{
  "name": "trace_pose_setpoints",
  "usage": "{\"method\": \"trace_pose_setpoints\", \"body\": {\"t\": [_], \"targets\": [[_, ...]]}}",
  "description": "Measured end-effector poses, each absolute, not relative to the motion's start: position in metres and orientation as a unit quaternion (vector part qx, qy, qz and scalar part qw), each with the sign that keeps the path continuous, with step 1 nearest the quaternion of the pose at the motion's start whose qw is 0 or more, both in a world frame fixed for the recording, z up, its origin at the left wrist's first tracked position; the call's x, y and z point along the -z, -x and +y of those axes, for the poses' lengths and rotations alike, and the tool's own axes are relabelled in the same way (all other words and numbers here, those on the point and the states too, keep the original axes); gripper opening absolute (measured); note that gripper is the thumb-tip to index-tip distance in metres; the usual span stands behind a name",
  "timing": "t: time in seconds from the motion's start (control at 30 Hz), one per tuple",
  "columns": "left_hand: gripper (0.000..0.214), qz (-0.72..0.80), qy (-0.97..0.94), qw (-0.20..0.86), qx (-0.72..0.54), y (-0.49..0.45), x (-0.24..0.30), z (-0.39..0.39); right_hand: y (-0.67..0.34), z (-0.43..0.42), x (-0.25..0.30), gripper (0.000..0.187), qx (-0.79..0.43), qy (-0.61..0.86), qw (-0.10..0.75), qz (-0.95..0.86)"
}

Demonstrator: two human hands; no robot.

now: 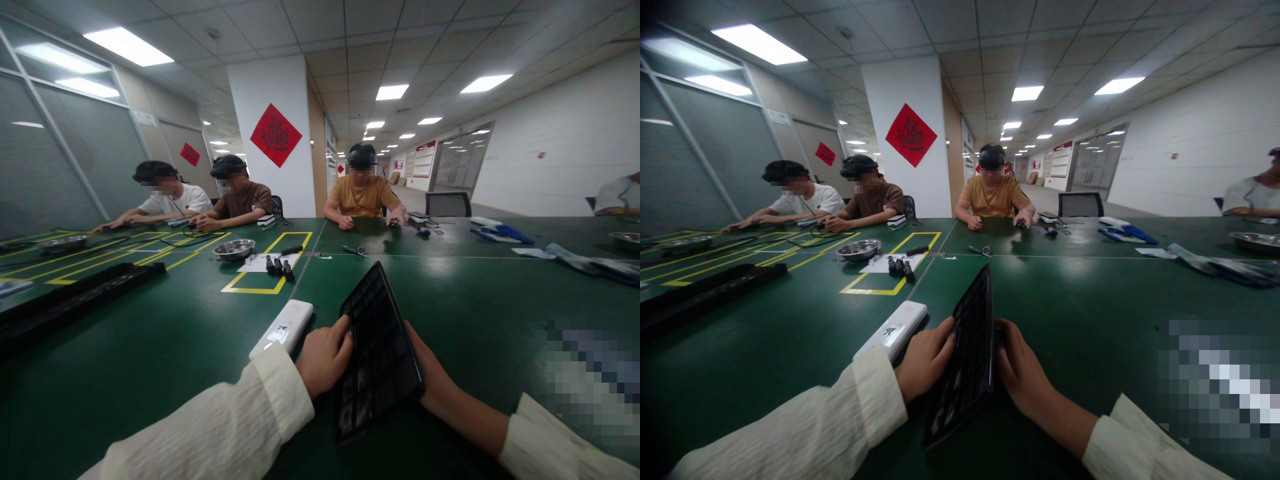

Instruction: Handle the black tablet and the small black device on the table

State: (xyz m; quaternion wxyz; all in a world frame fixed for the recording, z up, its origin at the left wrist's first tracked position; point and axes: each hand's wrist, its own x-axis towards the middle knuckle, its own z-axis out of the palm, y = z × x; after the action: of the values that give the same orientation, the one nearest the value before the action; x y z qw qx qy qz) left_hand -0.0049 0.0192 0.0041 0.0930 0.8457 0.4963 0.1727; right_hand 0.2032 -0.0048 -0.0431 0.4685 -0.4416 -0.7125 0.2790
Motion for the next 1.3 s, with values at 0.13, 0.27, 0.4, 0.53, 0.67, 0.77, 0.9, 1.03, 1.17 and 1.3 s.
{"method": "trace_pose_setpoints", "body": {"t": [0.13,0.27,0.4,0.53,0.67,0.77,0.9,1.03,1.17,1.3], "targets": [[0.040,0.495,-0.838,0.133,-0.188,0.0041,-0.0049,0.0202,-0.2027,-0.0044,0.0423,0.038,-0.271,0.432,0.466,-0.723],[0.048,0.499,-0.834,0.143,-0.185,0.0042,-0.0059,0.0206,-0.2026,-0.0038,0.0438,0.038,-0.274,0.424,0.480,-0.718],[0.046,0.503,-0.832,0.143,-0.184,0.0038,-0.0072,0.0201,-0.2033,-0.0039,0.0457,0.039,-0.260,0.435,0.474,-0.720],[0.041,0.520,-0.815,0.166,-0.194,0.0022,-0.0076,0.0199,-0.2049,-0.0019,0.0482,0.040,-0.261,0.426,0.477,-0.723],[0.032,0.520,-0.813,0.160,-0.206,0.0017,-0.0075,0.0194,-0.2054,-0.0008,0.0488,0.042,-0.261,0.429,0.474,-0.724],[0.033,0.505,-0.822,0.161,-0.207,0.0020,-0.0074,0.0198,-0.2048,-0.0015,0.0484,0.042,-0.258,0.431,0.481,-0.718],[0.038,0.513,-0.812,0.180,-0.212,0.0025,-0.0065,0.0208,-0.2046,-0.0011,0.0499,0.042,-0.255,0.432,0.488,-0.714],[0.037,0.512,-0.810,0.184,-0.219,0.0028,-0.0065,0.0202,-0.2052,-0.0007,0.0504,0.042,-0.258,0.431,0.477,-0.721],[0.034,0.519,-0.803,0.190,-0.224,0.0015,-0.0072,0.0199,-0.2047,-0.0017,0.0485,0.041,-0.260,0.427,0.478,-0.722],[0.022,0.542,-0.785,0.181,-0.239,0.0006,-0.0074,0.0194,-0.2045,-0.0013,0.0494,0.044,-0.250,0.437,0.478,-0.719]]}}
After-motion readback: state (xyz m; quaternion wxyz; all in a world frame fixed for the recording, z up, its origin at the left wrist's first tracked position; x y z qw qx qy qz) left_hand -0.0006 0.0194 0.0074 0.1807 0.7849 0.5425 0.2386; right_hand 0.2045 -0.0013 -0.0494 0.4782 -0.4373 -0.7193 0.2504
